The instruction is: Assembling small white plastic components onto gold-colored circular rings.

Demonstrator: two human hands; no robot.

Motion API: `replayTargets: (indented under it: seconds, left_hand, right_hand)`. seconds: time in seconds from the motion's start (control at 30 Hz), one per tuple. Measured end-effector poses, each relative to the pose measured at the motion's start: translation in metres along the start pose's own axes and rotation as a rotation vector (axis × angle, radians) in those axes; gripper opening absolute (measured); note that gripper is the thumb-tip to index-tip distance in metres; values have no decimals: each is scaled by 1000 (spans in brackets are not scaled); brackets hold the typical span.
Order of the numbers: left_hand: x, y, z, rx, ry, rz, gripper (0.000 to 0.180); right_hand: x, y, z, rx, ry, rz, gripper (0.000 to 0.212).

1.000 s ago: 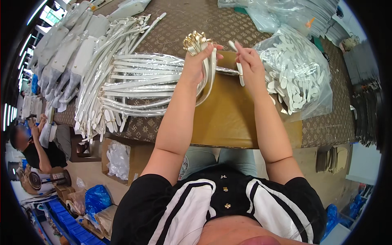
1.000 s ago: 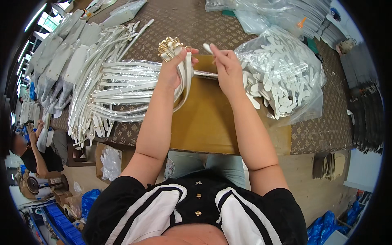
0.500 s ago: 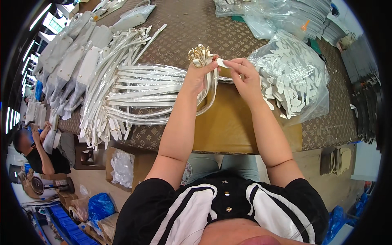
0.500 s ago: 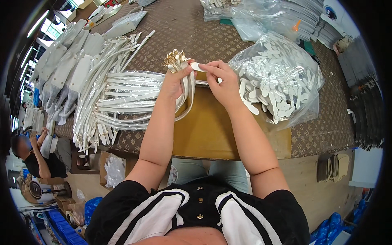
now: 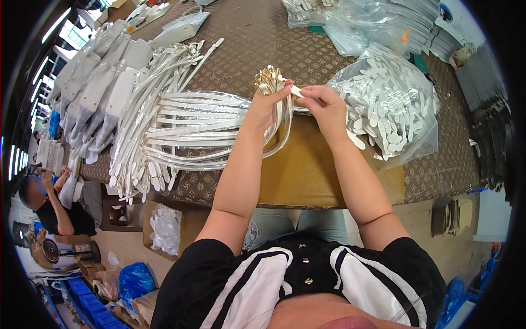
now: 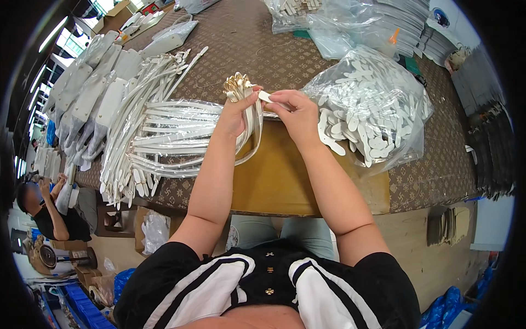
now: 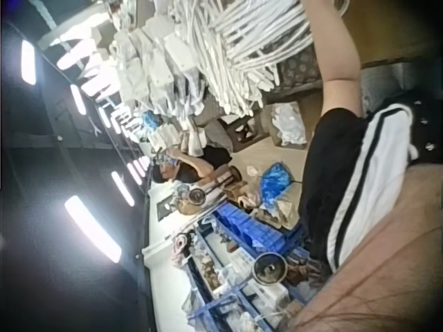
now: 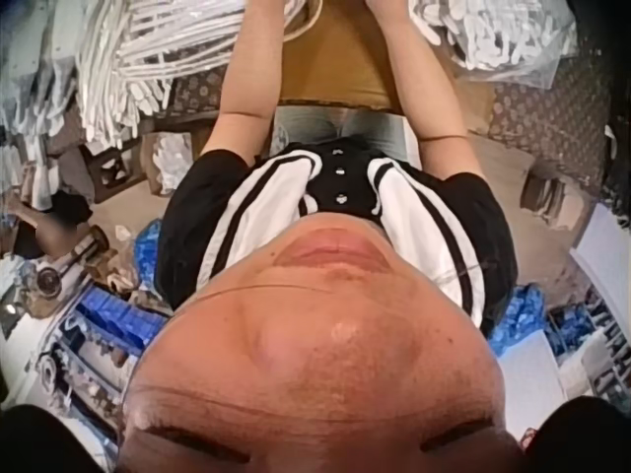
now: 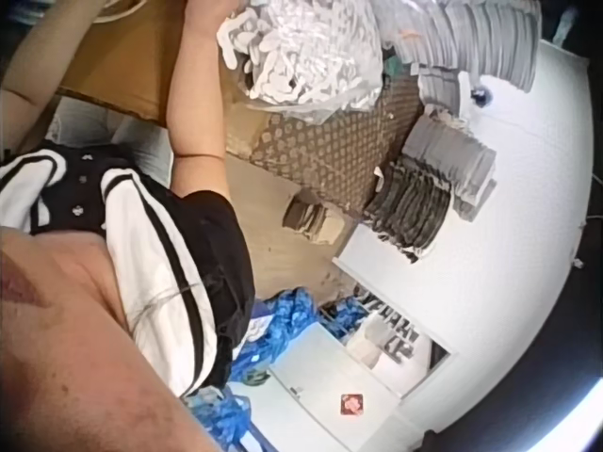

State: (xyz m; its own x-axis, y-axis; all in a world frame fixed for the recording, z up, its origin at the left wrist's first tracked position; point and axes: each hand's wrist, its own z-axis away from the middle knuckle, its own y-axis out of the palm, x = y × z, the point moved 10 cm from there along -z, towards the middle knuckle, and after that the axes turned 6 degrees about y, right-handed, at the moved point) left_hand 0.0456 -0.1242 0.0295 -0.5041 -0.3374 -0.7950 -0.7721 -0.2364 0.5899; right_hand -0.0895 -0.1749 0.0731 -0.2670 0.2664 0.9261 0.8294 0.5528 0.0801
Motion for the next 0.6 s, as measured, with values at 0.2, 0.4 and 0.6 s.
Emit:
replayTargets:
  seconds: [0.2,0.4,0.6]
  left_hand:
    - [0,3,1,45,6,22,27]
    - [-2,5,9,42,-12,-5,24]
    - [-3,15,10,74,7,-6,23]
  right_hand:
    - [-6,2,5,-12,126,-46,12]
    - [3,5,13,-16,28,131,11]
    - [-1,1,16,-59,37,-29,8]
